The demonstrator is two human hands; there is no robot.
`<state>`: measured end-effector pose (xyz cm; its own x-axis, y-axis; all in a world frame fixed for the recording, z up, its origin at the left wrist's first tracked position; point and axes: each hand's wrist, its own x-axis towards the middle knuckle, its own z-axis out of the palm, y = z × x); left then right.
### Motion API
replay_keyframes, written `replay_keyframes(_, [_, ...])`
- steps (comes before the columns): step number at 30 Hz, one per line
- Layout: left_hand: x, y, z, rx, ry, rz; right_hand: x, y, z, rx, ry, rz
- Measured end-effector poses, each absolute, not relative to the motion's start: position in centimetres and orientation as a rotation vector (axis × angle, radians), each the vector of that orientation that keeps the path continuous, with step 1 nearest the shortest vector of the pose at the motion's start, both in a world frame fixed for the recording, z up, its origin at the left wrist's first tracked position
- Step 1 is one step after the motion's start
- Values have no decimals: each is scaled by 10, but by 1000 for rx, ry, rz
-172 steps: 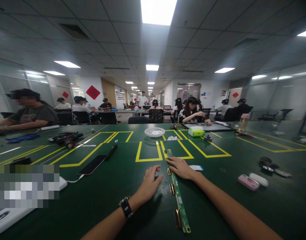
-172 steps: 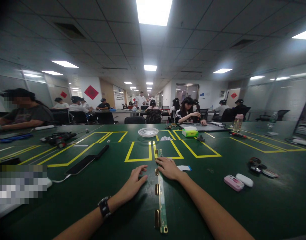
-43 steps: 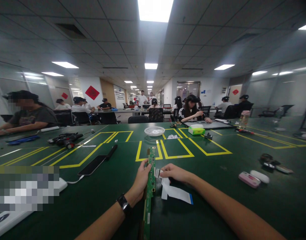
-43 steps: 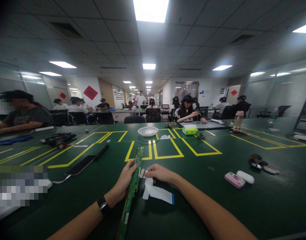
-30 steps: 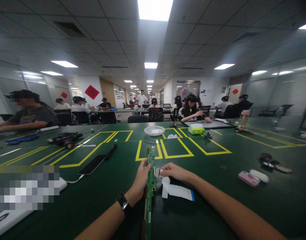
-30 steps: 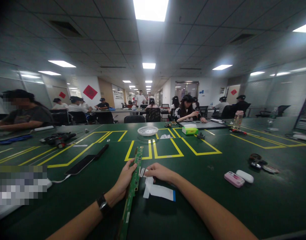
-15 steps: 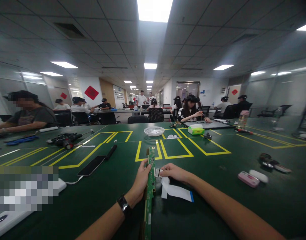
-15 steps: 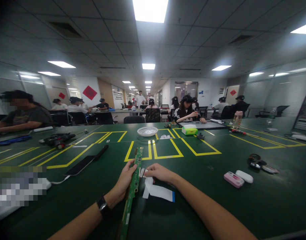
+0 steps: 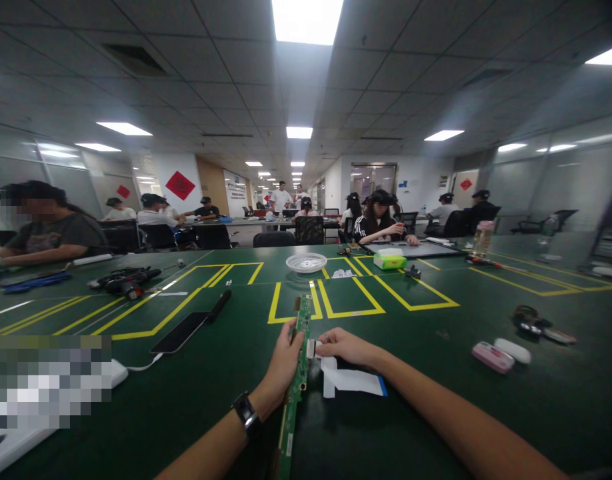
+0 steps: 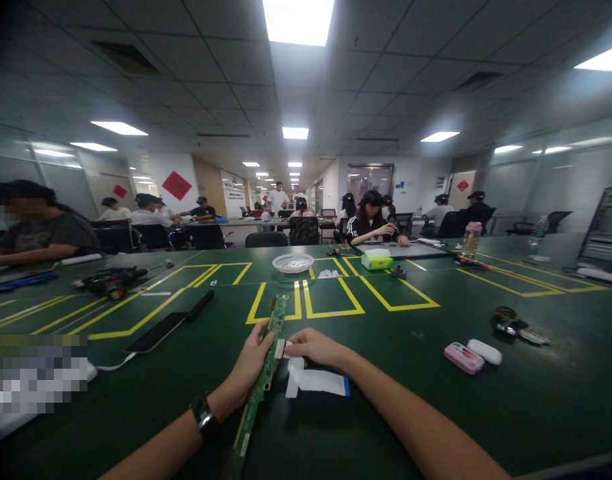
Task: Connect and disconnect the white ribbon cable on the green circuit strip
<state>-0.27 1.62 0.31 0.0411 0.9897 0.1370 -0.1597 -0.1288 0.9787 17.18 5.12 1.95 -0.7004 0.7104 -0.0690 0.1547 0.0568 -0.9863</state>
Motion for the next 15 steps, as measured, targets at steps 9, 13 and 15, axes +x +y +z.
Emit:
replay_keyframes(9, [-4, 14, 1, 1231, 993, 1308, 171, 57, 9, -880, -2022, 1528])
replay_keyframes(13, [-4, 14, 0, 1262, 1000, 1292, 172, 57, 10, -888, -2063, 1478])
replay_keyframes(15, [-3, 15, -1, 1276, 1015, 1279, 171, 56, 10, -897, -2094, 1418])
